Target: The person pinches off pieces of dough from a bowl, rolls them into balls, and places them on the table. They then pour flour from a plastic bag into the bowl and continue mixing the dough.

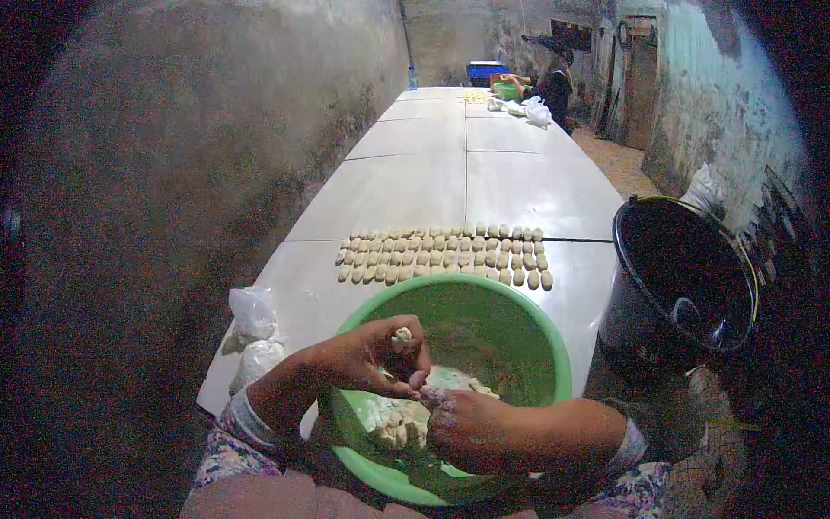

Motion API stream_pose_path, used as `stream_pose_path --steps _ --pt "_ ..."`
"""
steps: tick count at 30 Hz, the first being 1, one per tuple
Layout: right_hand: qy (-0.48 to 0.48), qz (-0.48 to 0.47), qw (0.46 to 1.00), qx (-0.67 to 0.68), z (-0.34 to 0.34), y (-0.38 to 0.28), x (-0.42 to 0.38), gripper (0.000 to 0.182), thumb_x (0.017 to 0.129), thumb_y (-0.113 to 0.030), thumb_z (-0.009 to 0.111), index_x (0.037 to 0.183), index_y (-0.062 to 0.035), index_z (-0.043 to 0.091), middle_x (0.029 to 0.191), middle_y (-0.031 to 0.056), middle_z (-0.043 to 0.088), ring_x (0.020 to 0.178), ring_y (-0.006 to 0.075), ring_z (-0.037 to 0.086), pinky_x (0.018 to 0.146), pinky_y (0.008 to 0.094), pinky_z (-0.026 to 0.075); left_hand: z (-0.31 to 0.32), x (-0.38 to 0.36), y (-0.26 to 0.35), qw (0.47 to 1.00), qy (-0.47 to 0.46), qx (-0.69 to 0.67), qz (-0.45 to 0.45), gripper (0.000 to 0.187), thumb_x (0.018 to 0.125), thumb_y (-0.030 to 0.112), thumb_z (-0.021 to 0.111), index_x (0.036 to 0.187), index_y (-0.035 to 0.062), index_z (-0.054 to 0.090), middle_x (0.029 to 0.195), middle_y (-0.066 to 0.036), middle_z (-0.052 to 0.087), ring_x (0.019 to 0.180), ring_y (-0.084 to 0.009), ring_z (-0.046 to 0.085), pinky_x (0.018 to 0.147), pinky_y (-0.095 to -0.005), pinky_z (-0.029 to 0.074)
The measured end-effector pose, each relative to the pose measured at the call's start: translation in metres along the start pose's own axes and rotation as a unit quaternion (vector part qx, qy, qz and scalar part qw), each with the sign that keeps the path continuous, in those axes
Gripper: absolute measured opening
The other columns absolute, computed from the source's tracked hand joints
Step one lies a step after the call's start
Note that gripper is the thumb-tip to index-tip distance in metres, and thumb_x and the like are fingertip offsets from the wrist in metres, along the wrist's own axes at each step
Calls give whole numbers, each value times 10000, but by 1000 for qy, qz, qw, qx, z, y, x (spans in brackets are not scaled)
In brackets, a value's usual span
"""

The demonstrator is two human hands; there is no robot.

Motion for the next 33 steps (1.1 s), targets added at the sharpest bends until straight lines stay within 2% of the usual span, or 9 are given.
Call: stream_pose_path --steps 2,5,10,15,18,22,25,31,33 --pt "-44 -37 995 -84 -10 -5 0 161 734 -196 571 765 -42 605 750 111 589 800 299 580 791 404 459 1 0 0 1000 9 -2 0 442 795 -75 664 1037 99 338 980 -89 571 937 -158 595 831 -322 526" --pt "-26 11 1000 3 2 2 -2 154 735 -194 572 768 -47 604 752 118 586 809 302 578 786 415 459 1 2 -3 999 34 -3 18 452 790 -58 683 1023 113 336 1006 -90 588 961 -164 596 814 -307 519" --pt "-8 11 1000 -6 -4 -1 -2 147 724 -182 580 773 -46 609 743 116 590 806 301 586 788 418 459 0 1 -5 1000 26 -12 6 450 801 -55 673 1038 118 332 1026 -96 584 961 -175 598 826 -310 517" --pt "-57 28 996 65 -10 -4 -1 154 729 -167 568 759 -26 622 757 145 610 738 321 597 781 435 453 1 0 -2 1000 4 12 -4 451 803 -13 690 1060 122 345 991 -71 577 945 -165 599 837 -323 509" --pt "-32 -37 998 -30 -8 -1 1 150 730 -162 569 728 -22 622 736 150 609 714 330 599 764 436 457 0 -1 -5 1000 9 -1 13 445 802 -14 689 1055 126 350 982 -67 574 938 -157 599 838 -326 507" --pt "-20 -3 999 34 -3 1 1 144 725 -158 574 708 -24 624 712 145 604 719 321 600 752 432 462 2 2 -2 999 39 -12 10 462 786 -52 688 1040 126 345 993 -82 578 941 -159 597 822 -333 518" --pt "-31 -9 999 14 -13 -2 1 147 722 -161 580 724 -24 630 718 142 607 711 314 599 764 429 460 2 2 -2 998 20 52 37 461 800 -91 642 1039 107 301 973 -91 557 891 -160 617 802 -305 536" --pt "-46 -45 998 -25 -17 -4 1 144 734 -164 584 733 -26 624 734 145 606 779 308 601 767 440 474 1 2 -5 999 33 -7 7 403 803 -74 653 1010 75 341 897 -69 566 851 -129 599 776 -291 532" --pt "-97 22 992 74 -20 -4 2 140 735 -156 581 740 -23 624 748 150 604 768 317 610 714 442 497 -2 2 -11 996 68 51 -25 399 810 -54 659 1032 91 361 921 -98 591 885 -174 605 781 -327 520"
Point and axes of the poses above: each hand's wrist, its own x-axis towards the middle knuckle, its own z-axis out of the palm, y = z × x, the point moved 2 cm from there along x, towards the middle knuckle
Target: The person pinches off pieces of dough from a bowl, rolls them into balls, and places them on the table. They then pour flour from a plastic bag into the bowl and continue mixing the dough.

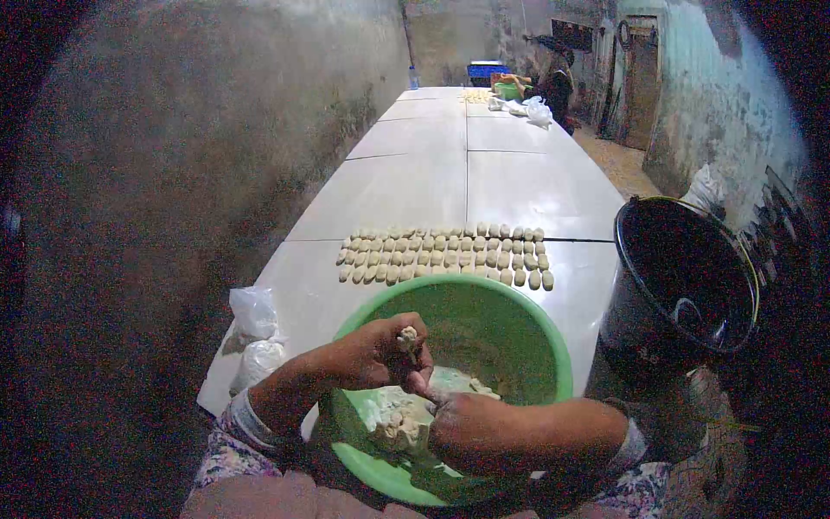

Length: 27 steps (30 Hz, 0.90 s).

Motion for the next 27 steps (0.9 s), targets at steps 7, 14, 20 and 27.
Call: stream_pose_path --steps 7,14,20,27 --pt "53 11 997 54 7 4 1 118 678 -113 605 700 2 613 667 184 613 669 374 626 646 451 519 29 -9 25 978 41 183 86 270 809 38 689 958 37 463 893 -102 646 876 -190 646 776 -327 522" --pt "44 -150 985 76 29 -4 1 169 710 -130 600 805 10 604 719 193 616 729 363 646 644 440 531 42 -17 38 980 14 193 -37 247 806 57 698 897 34 470 895 -86 685 875 -174 669 765 -331 545" --pt "-52 -157 973 159 29 -8 1 175 748 -146 599 829 9 602 725 199 609 717 365 645 631 432 532 41 -15 27 967 -34 253 17 278 799 80 692 879 16 434 791 -123 644 730 -203 643 650 -323 500" --pt "90 -47 994 37 -7 -3 -4 201 722 -194 624 865 -54 614 778 141 621 712 334 642 638 426 531 33 -13 9 963 22 268 12 311 851 112 603 1036 23 370 870 -181 586 793 -332 606 703 -392 480"
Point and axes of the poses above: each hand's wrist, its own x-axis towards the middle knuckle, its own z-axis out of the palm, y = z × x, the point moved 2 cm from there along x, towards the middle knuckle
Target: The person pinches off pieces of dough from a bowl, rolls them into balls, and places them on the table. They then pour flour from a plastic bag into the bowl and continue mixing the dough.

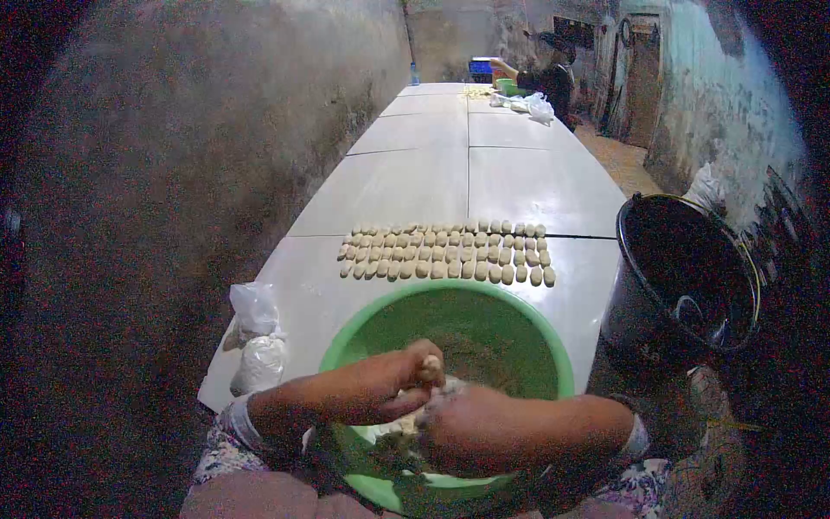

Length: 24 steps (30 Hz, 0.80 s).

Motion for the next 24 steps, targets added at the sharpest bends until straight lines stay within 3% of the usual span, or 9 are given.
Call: stream_pose_path --steps 2,3,5,6,9,17,18,22,24 --pt "128 67 989 -33 -9 5 -3 180 746 -234 624 830 -80 582 810 117 617 776 313 636 656 444 521 -5 3 -6 1000 -15 21 2 223 910 94 486 1082 2 378 956 -225 564 931 -338 575 807 -420 451" --pt "128 67 989 -32 -11 3 -2 180 746 -234 624 830 -80 582 810 117 617 776 313 636 656 444 521 -5 3 -8 1000 -15 21 2 223 910 94 486 1082 2 378 956 -225 564 931 -338 575 807 -420 451" --pt "310 173 932 -64 -24 -1 -5 169 803 -248 595 845 -90 553 763 118 585 765 316 624 637 451 512 -3 4 -13 999 -5 27 17 208 923 82 472 1105 2 412 958 -211 555 929 -283 558 803 -413 438" --pt "332 188 922 -73 -27 -1 -7 185 857 -251 560 914 -76 538 752 127 549 730 327 611 604 455 504 -1 7 -11 999 3 5 33 147 936 90 466 1056 7 486 894 -143 573 852 -227 563 771 -385 445" --pt "314 181 931 -49 -24 8 -2 210 884 -235 535 1001 -63 513 788 145 519 702 342 597 572 449 501 -6 6 -2 981 -86 -157 -77 122 937 106 477 990 10 531 829 -85 588 792 -180 570 751 -355 449" --pt "383 150 909 -69 -21 13 -7 321 842 -103 510 1153 -33 472 867 181 510 781 361 590 594 430 517 -18 7 -16 962 -92 -250 -57 219 972 173 366 1099 68 510 943 -46 619 872 -147 606 789 -311 460" --pt "321 179 929 -40 -22 13 -8 242 810 -95 525 1045 -37 515 853 167 514 775 354 588 616 436 504 -17 9 -12 966 -94 -224 -91 233 985 213 368 1098 66 508 930 -41 616 874 -143 593 801 -311 459" --pt "320 162 931 -74 -20 8 -7 61 770 -108 548 812 -83 513 813 143 525 745 332 583 629 434 476 -11 7 -10 980 -92 -172 -29 209 971 185 463 1092 29 530 913 -51 612 874 -132 560 834 -317 458" --pt "307 157 936 -64 -17 11 -6 76 775 -119 553 822 -74 513 797 145 525 738 336 585 617 438 476 -9 7 -11 975 -72 -207 -41 204 960 163 485 1097 19 533 915 -54 617 877 -135 565 839 -322 460"
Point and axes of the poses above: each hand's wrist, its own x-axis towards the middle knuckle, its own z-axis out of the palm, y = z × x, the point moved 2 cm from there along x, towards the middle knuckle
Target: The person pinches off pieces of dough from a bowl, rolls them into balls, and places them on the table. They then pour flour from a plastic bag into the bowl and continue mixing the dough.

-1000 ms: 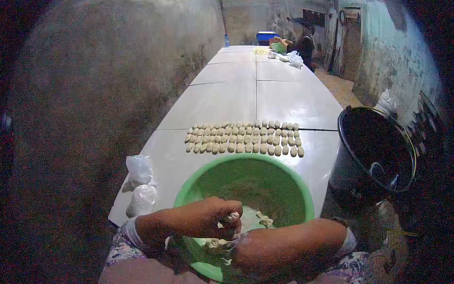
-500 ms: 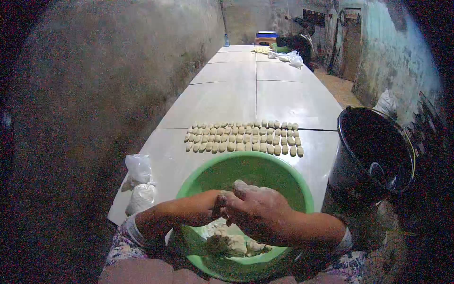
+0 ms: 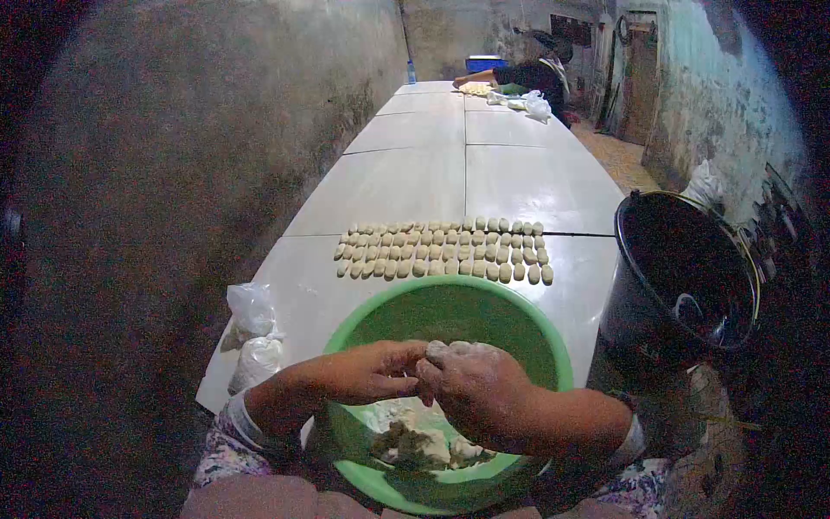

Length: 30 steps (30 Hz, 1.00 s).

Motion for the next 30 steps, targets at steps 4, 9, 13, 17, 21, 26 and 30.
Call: stream_pose_path --steps 4,9,13,17,21,26,30 --pt "-23 10 1000 -5 3 -1 1 149 815 -162 560 868 -34 503 786 152 546 722 348 596 590 456 490 -4 0 -1 999 26 48 -2 183 924 97 529 1069 -9 562 905 -70 645 858 -146 592 830 -324 472" --pt "-90 57 994 0 1 -3 6 225 829 -198 575 936 -19 489 825 161 563 749 357 605 611 455 505 -5 -1 5 992 42 121 -5 149 896 18 499 998 -25 598 894 -86 659 829 -158 602 793 -310 488" --pt "-102 22 994 17 9 2 3 254 845 -219 567 974 -19 477 862 169 567 784 364 610 636 460 502 -3 -1 5 991 29 129 -10 158 873 27 511 990 -22 604 874 -110 662 801 -175 607 767 -323 485" --pt "-121 -3 991 52 18 7 -1 195 859 -178 533 962 -19 486 866 176 576 805 368 612 655 463 500 -5 0 0 981 28 194 -16 240 837 173 614 974 -24 607 830 -162 649 771 -234 621 722 -360 472" --pt "-198 13 980 20 13 0 1 136 870 -111 462 954 -19 517 869 183 585 827 361 617 681 453 502 -1 -4 13 966 -14 254 -49 261 835 141 599 1052 -2 606 943 -170 656 864 -269 636 800 -380 485" --pt "-244 36 969 8 28 -12 -5 218 840 -102 506 1050 -63 545 934 184 586 860 351 616 722 462 504 11 -21 7 965 -42 256 -41 248 873 192 582 1027 -1 610 924 -163 662 820 -252 630 767 -375 481" --pt "-191 -47 980 11 17 -38 -23 260 836 -84 506 1092 -105 544 979 175 580 865 362 612 732 467 501 28 -36 1 967 -69 240 -50 276 892 212 570 1069 2 597 948 -139 665 862 -232 633 798 -369 482"
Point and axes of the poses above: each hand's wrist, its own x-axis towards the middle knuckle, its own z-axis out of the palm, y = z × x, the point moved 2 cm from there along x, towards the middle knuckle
